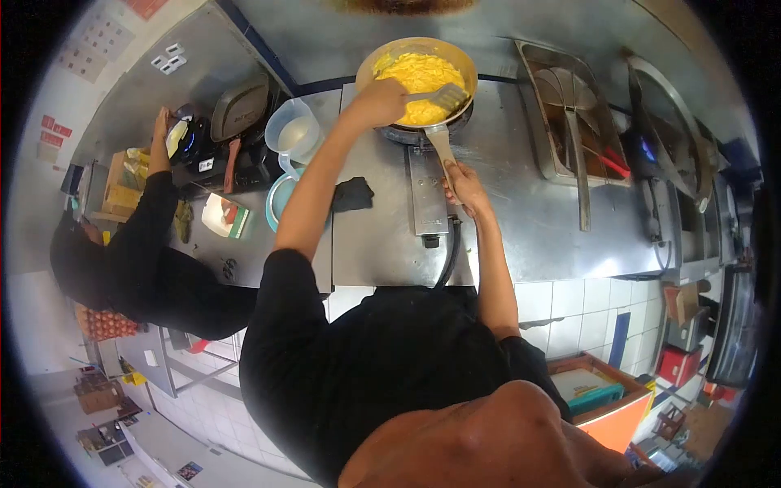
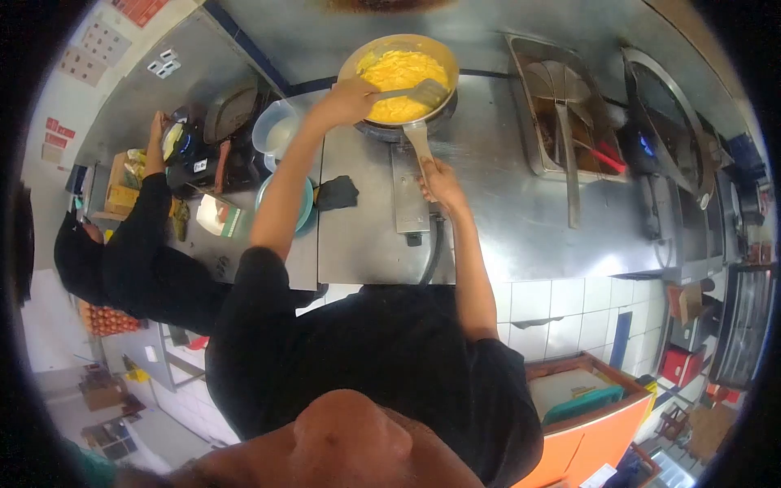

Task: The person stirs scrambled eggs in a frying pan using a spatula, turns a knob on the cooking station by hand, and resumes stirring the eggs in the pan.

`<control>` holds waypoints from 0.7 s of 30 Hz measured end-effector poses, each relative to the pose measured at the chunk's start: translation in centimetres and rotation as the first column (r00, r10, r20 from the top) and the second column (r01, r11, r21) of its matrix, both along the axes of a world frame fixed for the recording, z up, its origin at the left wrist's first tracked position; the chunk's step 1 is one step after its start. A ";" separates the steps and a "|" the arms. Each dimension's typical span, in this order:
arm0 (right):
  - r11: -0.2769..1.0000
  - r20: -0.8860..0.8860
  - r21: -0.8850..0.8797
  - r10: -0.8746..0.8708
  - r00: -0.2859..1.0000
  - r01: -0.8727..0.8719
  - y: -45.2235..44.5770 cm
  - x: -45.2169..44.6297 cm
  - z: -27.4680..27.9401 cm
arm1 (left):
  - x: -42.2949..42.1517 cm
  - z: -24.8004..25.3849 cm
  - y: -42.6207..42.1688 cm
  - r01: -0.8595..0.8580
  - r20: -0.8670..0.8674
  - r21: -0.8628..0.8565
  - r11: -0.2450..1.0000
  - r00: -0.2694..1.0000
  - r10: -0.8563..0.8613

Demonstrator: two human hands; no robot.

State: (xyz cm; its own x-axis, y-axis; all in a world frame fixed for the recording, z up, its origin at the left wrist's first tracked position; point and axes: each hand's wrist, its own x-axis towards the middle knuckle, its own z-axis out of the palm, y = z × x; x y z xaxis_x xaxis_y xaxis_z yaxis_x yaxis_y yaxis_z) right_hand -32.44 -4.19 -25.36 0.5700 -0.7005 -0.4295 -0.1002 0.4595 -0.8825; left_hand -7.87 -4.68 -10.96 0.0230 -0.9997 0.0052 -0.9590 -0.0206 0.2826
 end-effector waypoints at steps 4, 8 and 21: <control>1.000 0.001 -0.017 0.009 1.000 -0.009 0.0 0.0 0.0 | 0.1 -3.3 -6.6 -0.181 0.028 -0.057 0.982 0.983 0.182; 1.000 -0.003 -0.022 0.011 1.000 -0.011 -0.1 0.0 0.0 | 3.5 -5.0 -8.4 -0.270 -0.015 -0.196 0.943 0.962 0.272; 1.000 -0.017 -0.003 -0.016 1.000 0.016 0.1 0.2 0.3 | 3.0 7.2 8.5 -0.050 0.250 -0.019 0.999 0.967 0.053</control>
State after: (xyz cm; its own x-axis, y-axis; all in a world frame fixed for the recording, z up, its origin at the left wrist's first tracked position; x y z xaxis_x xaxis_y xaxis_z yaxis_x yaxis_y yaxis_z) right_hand -32.28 -4.13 -25.09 0.5515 -0.7106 -0.4369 -0.1077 0.4587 -0.8820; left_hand -4.85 3.81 -3.73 0.0712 -0.9970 0.0294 -0.9969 -0.0702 0.0345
